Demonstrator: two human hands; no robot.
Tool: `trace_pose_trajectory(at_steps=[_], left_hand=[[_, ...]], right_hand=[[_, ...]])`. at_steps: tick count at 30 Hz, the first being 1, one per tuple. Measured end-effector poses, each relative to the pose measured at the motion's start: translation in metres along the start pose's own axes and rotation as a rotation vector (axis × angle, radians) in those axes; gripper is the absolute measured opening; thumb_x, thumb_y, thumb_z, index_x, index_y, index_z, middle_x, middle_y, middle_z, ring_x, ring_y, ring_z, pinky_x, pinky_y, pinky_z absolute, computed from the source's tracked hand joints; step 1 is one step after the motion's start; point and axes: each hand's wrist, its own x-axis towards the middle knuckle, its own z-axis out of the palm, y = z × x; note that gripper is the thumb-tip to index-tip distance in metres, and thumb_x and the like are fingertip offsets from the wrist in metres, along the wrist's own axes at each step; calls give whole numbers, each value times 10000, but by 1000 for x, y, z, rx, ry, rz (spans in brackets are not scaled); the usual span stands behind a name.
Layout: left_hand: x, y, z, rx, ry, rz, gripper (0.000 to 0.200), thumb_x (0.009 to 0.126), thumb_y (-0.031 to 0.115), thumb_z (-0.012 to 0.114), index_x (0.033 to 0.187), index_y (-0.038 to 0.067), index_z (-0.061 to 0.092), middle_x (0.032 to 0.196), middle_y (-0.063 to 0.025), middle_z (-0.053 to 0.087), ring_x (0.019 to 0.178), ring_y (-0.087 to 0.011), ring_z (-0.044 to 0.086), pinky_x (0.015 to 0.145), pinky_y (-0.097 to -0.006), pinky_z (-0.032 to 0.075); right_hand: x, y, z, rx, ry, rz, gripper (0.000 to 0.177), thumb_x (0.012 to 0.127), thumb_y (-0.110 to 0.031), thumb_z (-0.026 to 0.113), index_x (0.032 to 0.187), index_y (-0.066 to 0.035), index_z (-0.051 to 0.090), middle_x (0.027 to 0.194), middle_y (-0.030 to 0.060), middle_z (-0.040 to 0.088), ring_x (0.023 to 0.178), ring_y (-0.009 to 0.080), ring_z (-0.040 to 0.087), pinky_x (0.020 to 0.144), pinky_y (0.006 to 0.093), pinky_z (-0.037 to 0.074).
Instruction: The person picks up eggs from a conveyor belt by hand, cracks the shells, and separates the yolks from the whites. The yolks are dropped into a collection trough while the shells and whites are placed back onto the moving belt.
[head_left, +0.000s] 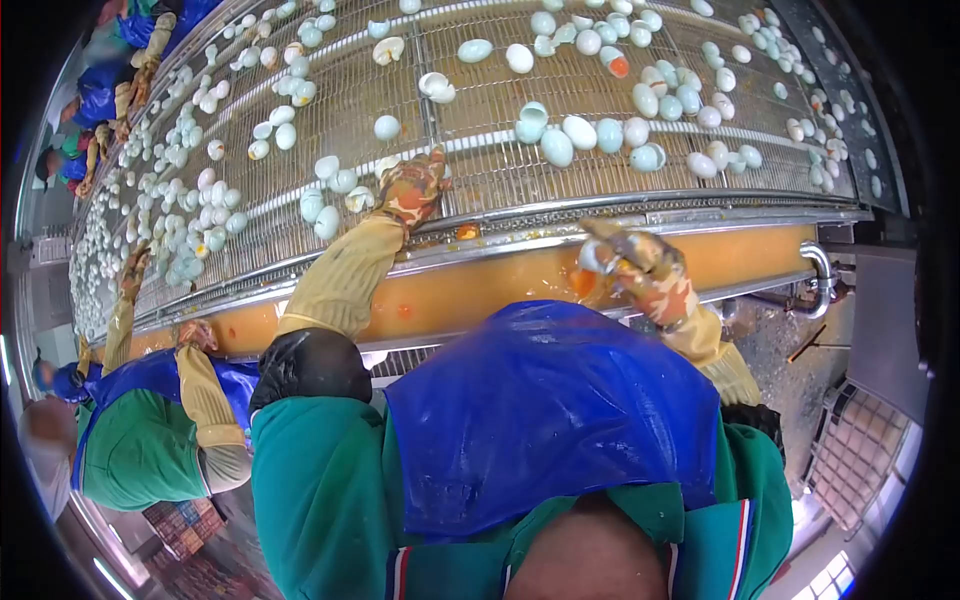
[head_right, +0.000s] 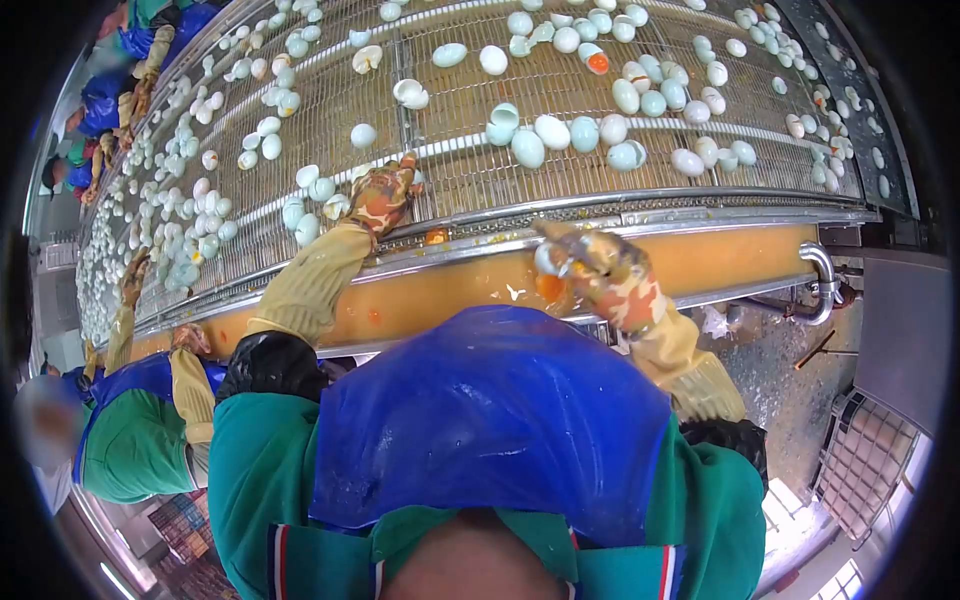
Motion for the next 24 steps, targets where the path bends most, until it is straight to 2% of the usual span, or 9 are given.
trace_pose_trajectory(at_steps=[3,6,9,12,14,17,20,21,24], left_hand=[[-4,8,6,672,151,300,425,926,397,420,1144,58,557,929,-116,628,799,-227,620,700,-353,469],[6,1,13,720,209,329,417,927,390,422,1133,54,558,923,-110,626,792,-225,618,684,-354,468],[4,-13,19,138,66,53,303,901,308,488,1065,74,589,920,-94,627,815,-166,619,613,-310,498],[-44,54,35,-390,-43,-101,267,857,218,563,1100,109,583,921,-84,614,849,-131,608,614,-271,520],[-68,105,24,-459,-372,-32,400,852,258,587,1210,93,521,949,-81,605,803,-150,612,570,-228,504],[-92,122,57,-1095,-612,65,492,849,336,594,1259,81,495,946,-104,606,754,-196,631,566,-231,503],[-58,87,63,-1286,-199,134,377,876,270,551,1204,90,505,937,-85,609,699,-147,610,519,-230,500],[-45,70,55,-1156,-70,127,367,877,268,545,1197,91,507,934,-82,612,695,-143,608,520,-238,497],[-31,1,19,-540,127,-59,438,852,334,561,1212,89,517,932,-93,629,734,-176,618,586,-290,497]], right_hand=[[-14,-14,-13,315,257,136,328,837,-146,632,1131,-13,571,914,29,636,745,70,568,597,219,439],[-12,-17,-28,322,395,173,314,853,-164,622,1125,-14,572,800,33,647,567,77,556,481,217,427],[-16,-42,-42,527,321,151,287,870,-183,600,1099,-11,577,827,64,662,567,89,571,466,213,434],[-18,-27,-56,535,289,117,304,886,-187,570,1115,13,563,866,101,666,540,110,572,437,206,414],[-16,-18,-66,547,258,120,325,886,-193,572,1137,13,556,873,102,665,538,111,573,434,204,401],[-10,-3,-81,482,288,106,364,882,-214,582,1168,8,545,880,103,661,534,110,570,432,199,384],[-4,3,-90,392,413,100,432,872,-272,601,1199,1,533,869,98,656,511,90,552,427,183,357],[-2,14,-105,376,397,110,465,868,-291,600,1205,20,525,921,105,647,617,143,601,501,231,434],[15,57,-148,-407,736,-189,444,858,-276,605,1216,-26,523,1029,137,618,862,234,599,716,319,481]])
